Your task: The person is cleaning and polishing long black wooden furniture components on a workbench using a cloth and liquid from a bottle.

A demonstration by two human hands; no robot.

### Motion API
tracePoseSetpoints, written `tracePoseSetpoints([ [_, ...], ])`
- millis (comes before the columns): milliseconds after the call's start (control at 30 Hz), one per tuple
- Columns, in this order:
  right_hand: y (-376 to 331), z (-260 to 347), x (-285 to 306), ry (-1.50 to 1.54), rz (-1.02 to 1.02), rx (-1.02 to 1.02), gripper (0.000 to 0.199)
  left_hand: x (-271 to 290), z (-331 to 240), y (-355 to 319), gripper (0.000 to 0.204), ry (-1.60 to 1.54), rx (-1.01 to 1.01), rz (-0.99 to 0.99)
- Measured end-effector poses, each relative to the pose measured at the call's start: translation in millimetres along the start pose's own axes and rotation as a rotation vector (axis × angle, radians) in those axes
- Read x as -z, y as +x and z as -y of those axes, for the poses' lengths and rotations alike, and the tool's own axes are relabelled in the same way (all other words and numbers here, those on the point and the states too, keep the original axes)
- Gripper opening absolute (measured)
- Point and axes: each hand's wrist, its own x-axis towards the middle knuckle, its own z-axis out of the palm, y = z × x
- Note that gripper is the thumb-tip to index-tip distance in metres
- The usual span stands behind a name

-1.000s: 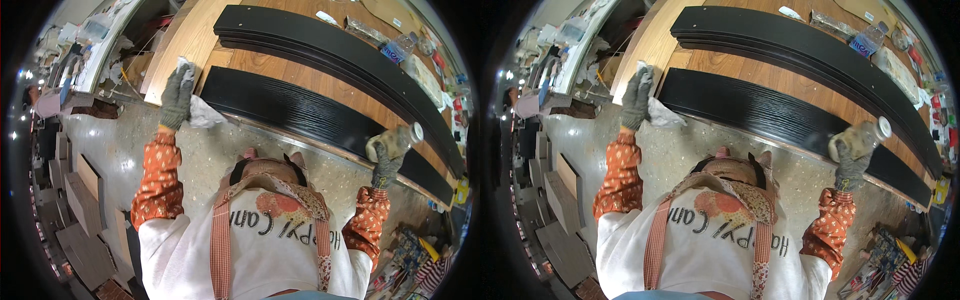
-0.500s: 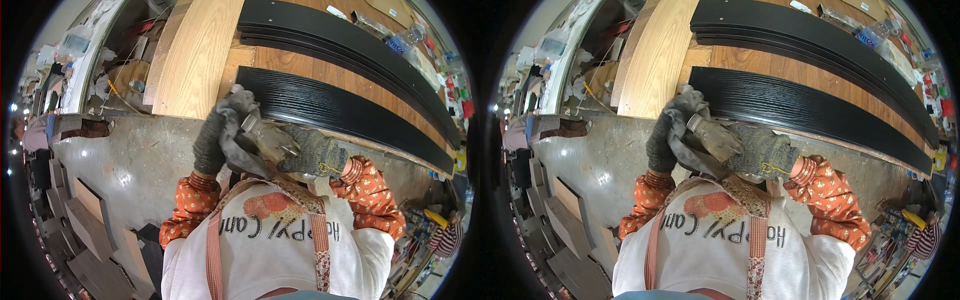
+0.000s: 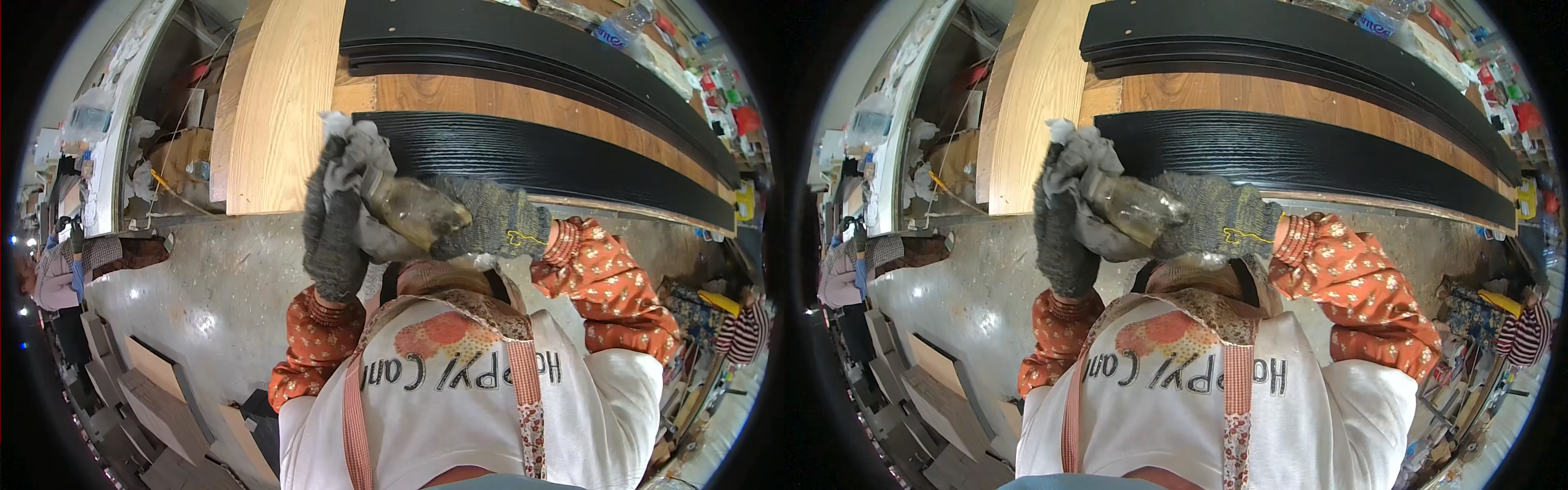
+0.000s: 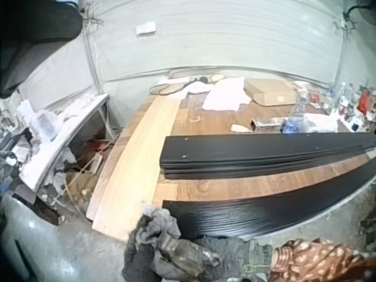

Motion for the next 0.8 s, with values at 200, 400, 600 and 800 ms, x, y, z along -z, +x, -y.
tracePoseSetpoints([
  [200, -14.9, -40.1, 14.3, 0.735, -0.555, 0.391, 0.077, -36.7, 0.3, 56.0, 0.041, 0.009, -0.133, -0.031],
  [400, -74.7, -144.9, 39.1, 0.326, -1.162, 0.142, 0.076, -117.9, 16.6, 74.6, 0.04, 0.978, -0.346, 0.199],
  [600, -116.6, -218.4, 20.2, 0.427, -1.458, -0.048, 0.079, -47.2, 51.9, 89.1, 0.039, 1.337, -0.081, 0.049],
  [800, -117.6, -218.1, 9.8, 0.257, -1.407, 0.036, 0.086, -120.5, 29.9, 73.7, 0.036, 1.375, -0.288, 0.147],
])
